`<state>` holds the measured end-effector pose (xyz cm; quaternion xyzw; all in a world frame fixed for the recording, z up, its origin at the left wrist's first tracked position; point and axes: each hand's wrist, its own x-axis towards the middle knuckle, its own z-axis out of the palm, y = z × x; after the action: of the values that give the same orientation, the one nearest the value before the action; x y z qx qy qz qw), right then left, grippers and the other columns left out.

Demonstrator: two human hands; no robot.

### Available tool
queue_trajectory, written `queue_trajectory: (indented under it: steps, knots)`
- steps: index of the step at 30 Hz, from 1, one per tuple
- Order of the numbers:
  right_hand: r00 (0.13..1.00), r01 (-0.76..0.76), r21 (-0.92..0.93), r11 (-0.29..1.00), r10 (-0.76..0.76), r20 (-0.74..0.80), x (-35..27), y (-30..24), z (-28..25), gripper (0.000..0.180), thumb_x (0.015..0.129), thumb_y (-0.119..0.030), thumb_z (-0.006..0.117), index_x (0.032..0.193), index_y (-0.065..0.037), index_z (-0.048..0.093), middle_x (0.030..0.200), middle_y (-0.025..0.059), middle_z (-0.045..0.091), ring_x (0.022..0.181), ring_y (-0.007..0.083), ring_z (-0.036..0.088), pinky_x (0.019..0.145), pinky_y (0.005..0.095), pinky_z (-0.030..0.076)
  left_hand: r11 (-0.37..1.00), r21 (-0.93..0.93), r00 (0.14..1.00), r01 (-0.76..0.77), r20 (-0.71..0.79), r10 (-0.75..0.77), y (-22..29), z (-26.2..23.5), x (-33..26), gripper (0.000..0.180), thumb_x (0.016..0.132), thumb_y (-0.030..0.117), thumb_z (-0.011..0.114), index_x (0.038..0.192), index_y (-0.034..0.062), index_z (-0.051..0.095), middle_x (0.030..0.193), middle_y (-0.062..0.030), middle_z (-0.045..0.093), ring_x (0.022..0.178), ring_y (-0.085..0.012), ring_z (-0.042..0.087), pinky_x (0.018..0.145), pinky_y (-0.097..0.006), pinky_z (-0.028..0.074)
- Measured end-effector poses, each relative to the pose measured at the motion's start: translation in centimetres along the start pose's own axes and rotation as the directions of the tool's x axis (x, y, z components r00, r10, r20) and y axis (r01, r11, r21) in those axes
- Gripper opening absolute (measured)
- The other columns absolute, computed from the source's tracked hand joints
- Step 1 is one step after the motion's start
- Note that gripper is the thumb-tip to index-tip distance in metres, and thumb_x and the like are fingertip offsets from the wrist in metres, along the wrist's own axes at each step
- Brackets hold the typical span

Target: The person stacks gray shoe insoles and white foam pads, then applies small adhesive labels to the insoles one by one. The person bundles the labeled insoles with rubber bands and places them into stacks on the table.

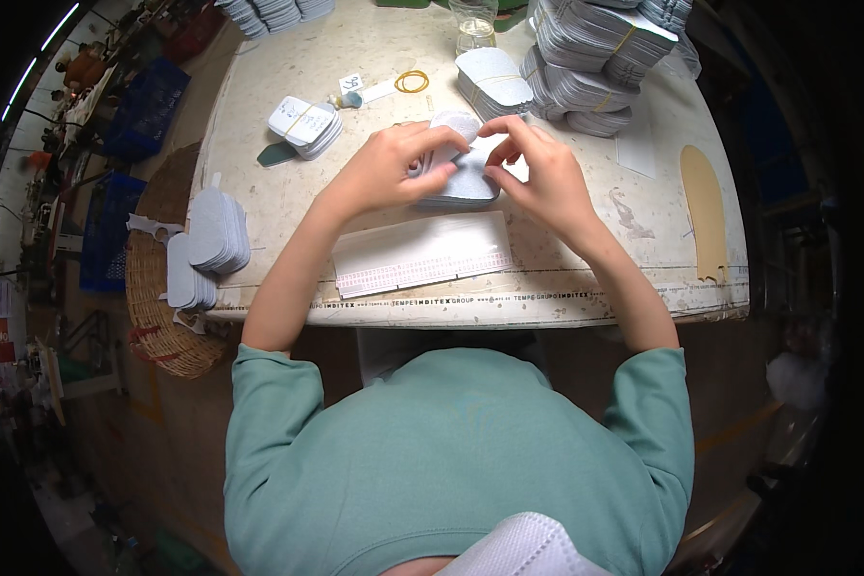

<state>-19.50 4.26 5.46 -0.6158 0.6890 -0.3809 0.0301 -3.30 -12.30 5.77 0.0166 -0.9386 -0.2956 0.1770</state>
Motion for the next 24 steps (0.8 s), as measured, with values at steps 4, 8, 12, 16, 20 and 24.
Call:
queue_trajectory:
  steps: [4, 8, 12, 16, 20, 24]
  knots:
    - [0.994, 0.089, -0.238, 0.967, -0.103, -0.047, 0.0, 0.1, 0.5, 0.03, 0.078, -0.007, 0.068, 0.105, -0.016, 0.059, 0.075, -0.002, 0.066, 0.082, 0.0182, 0.064, 0.065, 0.0333, 0.053, 0.992, 0.11, 0.998, -0.058, -0.025, 0.061, 0.1, 0.5, 0.0, 0.048, 0.067, 0.036, 0.084, 0.107, 0.0163, 0.065, 0.087, -0.0057, 0.064, 0.079, -0.0193, 0.061, 0.064, -0.03, 0.049]
    - [0.994, 0.004, -0.228, 0.974, -0.029, -0.106, 0.4, 0.9, -0.3, 0.029, 0.077, -0.007, 0.069, 0.104, -0.016, 0.062, 0.078, -0.0027, 0.068, 0.083, 0.0168, 0.063, 0.065, 0.0334, 0.052, 0.991, 0.101, 0.994, -0.092, -0.042, 0.096, 0.0, 0.5, 0.0, 0.044, 0.072, 0.032, 0.08, 0.11, 0.0166, 0.065, 0.085, -0.0061, 0.063, 0.078, -0.0193, 0.06, 0.063, -0.031, 0.049]
    - [0.982, -0.144, -0.017, 0.989, 0.14, -0.125, 0.6, 1.4, -1.3, 0.028, 0.077, -0.01, 0.072, 0.104, -0.014, 0.064, 0.081, -0.0009, 0.071, 0.08, 0.0164, 0.064, 0.074, 0.0342, 0.05, 0.999, -0.044, 0.999, 0.027, -0.03, -0.029, 0.0, 0.1, -0.2, 0.039, 0.078, 0.025, 0.073, 0.115, 0.0179, 0.065, 0.082, -0.0072, 0.063, 0.078, -0.0207, 0.061, 0.065, -0.032, 0.05]
    - [0.981, -0.193, 0.224, 0.955, 0.189, 0.04, 0.0, 0.8, -0.2, 0.03, 0.077, -0.009, 0.071, 0.106, -0.014, 0.064, 0.08, -0.0017, 0.071, 0.083, 0.0152, 0.065, 0.074, 0.0321, 0.05, 0.999, -0.019, 1.0, 0.028, -0.01, -0.029, 0.0, 0.1, 0.0, 0.039, 0.078, 0.025, 0.072, 0.116, 0.0185, 0.064, 0.079, -0.0086, 0.061, 0.08, -0.0238, 0.061, 0.07, -0.035, 0.05]
    - [0.996, 0.029, -0.165, 0.986, -0.042, -0.081, -0.1, 1.0, 0.7, 0.03, 0.081, -0.006, 0.069, 0.11, -0.012, 0.065, 0.081, -0.0021, 0.072, 0.084, 0.0079, 0.065, 0.074, 0.0274, 0.049, 0.991, 0.11, 0.995, -0.08, -0.055, 0.086, 0.5, 0.7, -0.2, 0.044, 0.073, 0.031, 0.079, 0.112, 0.0178, 0.064, 0.079, -0.0088, 0.06, 0.081, -0.0261, 0.061, 0.073, -0.036, 0.05]
    - [0.967, -0.235, 0.393, 0.889, 0.253, 0.005, 0.6, 2.5, -0.3, 0.031, 0.087, -0.002, 0.063, 0.118, -0.006, 0.061, 0.092, 0.0043, 0.069, 0.088, 0.0103, 0.064, 0.082, 0.0256, 0.05, 0.993, 0.111, 0.997, -0.052, -0.043, 0.057, 0.5, 0.6, -0.1, 0.047, 0.07, 0.034, 0.081, 0.11, 0.0171, 0.064, 0.081, -0.0085, 0.062, 0.081, -0.0245, 0.061, 0.072, -0.034, 0.05]
